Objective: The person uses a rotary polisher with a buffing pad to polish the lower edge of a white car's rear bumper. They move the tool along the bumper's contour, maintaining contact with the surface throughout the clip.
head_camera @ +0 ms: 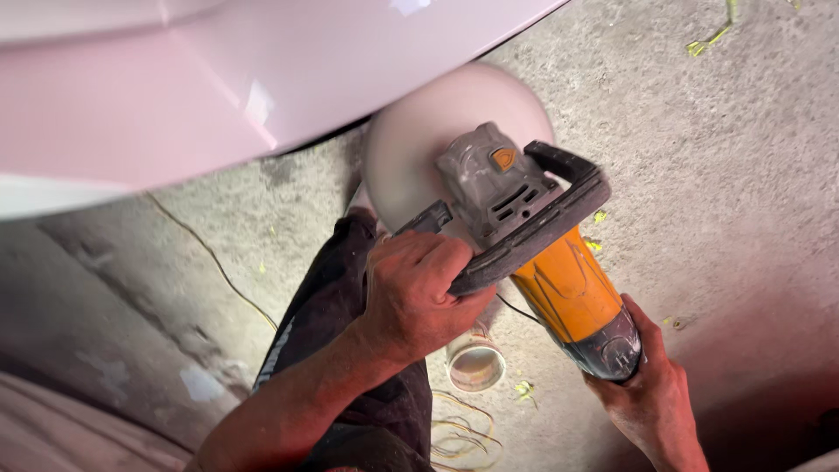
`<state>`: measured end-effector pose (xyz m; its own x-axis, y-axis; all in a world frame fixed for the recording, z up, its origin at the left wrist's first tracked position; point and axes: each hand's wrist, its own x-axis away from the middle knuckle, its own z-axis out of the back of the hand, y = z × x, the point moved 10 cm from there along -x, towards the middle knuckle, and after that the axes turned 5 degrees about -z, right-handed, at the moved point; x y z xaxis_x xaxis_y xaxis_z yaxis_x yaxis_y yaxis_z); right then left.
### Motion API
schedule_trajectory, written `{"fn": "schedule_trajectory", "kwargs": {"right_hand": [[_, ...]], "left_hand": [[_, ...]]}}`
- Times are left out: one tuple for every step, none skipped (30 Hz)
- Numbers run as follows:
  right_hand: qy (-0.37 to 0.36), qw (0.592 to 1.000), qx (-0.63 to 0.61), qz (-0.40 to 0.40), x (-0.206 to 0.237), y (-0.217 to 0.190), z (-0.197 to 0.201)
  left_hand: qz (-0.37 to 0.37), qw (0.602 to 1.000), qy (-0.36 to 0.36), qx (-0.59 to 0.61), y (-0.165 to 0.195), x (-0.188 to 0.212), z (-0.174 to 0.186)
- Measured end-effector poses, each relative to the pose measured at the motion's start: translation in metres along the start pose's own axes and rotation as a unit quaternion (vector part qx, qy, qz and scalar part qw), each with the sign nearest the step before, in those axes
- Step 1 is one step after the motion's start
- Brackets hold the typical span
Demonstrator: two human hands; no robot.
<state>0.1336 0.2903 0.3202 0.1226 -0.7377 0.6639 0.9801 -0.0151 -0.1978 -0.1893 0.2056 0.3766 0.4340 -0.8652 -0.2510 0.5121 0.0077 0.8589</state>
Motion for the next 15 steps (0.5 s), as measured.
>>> {"fn": "schedule_trajectory", "kwargs": {"right_hand": [[0.002,1.0,-0.003,-0.002,-0.001,0.001,0.002],[-0.001,1.0,-0.003,-0.005,0.0,0.001,0.002],[-0.004,1.0,-0.004,-0.011,0.0,0.003,0.002],[-0.005,1.0,-0.006,-0.015,0.0,0.004,0.002],[-0.002,1.0,-0.011,-0.018,-0.001,0.005,0.001],[0.0,1.0,-0.013,-0.02,-0.001,0.006,0.002],[0.002,1.0,-0.013,-0.022,-0.002,0.007,0.001],[0.006,1.0,-0.015,-0.022,-0.002,0.008,0.002],[0.009,1.0,-0.01,-0.028,-0.003,0.01,0.002],[0.012,0.999,-0.005,-0.034,-0.003,0.012,0.003],[0.015,0.999,-0.001,-0.04,-0.003,0.014,0.004],[0.018,0.999,-0.002,-0.043,-0.002,0.016,0.006],[0.021,0.999,-0.004,-0.046,0.0,0.017,0.009],[0.024,0.999,-0.007,-0.048,0.0,0.018,0.01],[0.027,0.998,-0.005,-0.051,0.002,0.019,0.013]], "left_hand": [[-0.004,1.0,-0.007,0.002,0.0,-0.004,-0.003],[-0.008,1.0,-0.019,0.006,0.001,-0.006,-0.005],[-0.004,1.0,-0.027,0.009,0.001,-0.008,-0.008],[-0.002,0.999,-0.035,0.011,-0.001,-0.01,-0.008],[-0.004,0.999,-0.038,0.013,-0.002,-0.012,-0.009],[-0.005,0.999,-0.042,0.016,-0.002,-0.014,-0.012],[-0.005,0.999,-0.046,0.019,-0.003,-0.016,-0.015],[-0.008,0.999,-0.046,0.024,-0.003,-0.019,-0.017],[-0.01,0.998,-0.046,0.029,-0.004,-0.021,-0.019],[-0.012,0.998,-0.047,0.034,-0.003,-0.023,-0.02],[-0.012,0.998,-0.054,0.036,-0.003,-0.025,-0.023],[-0.012,0.997,-0.06,0.037,-0.002,-0.028,-0.024],[-0.012,0.997,-0.066,0.037,-0.001,-0.031,-0.026],[-0.013,0.997,-0.07,0.037,0.0,-0.034,-0.028],[-0.013,0.996,-0.074,0.037,0.002,-0.038,-0.03]]}}
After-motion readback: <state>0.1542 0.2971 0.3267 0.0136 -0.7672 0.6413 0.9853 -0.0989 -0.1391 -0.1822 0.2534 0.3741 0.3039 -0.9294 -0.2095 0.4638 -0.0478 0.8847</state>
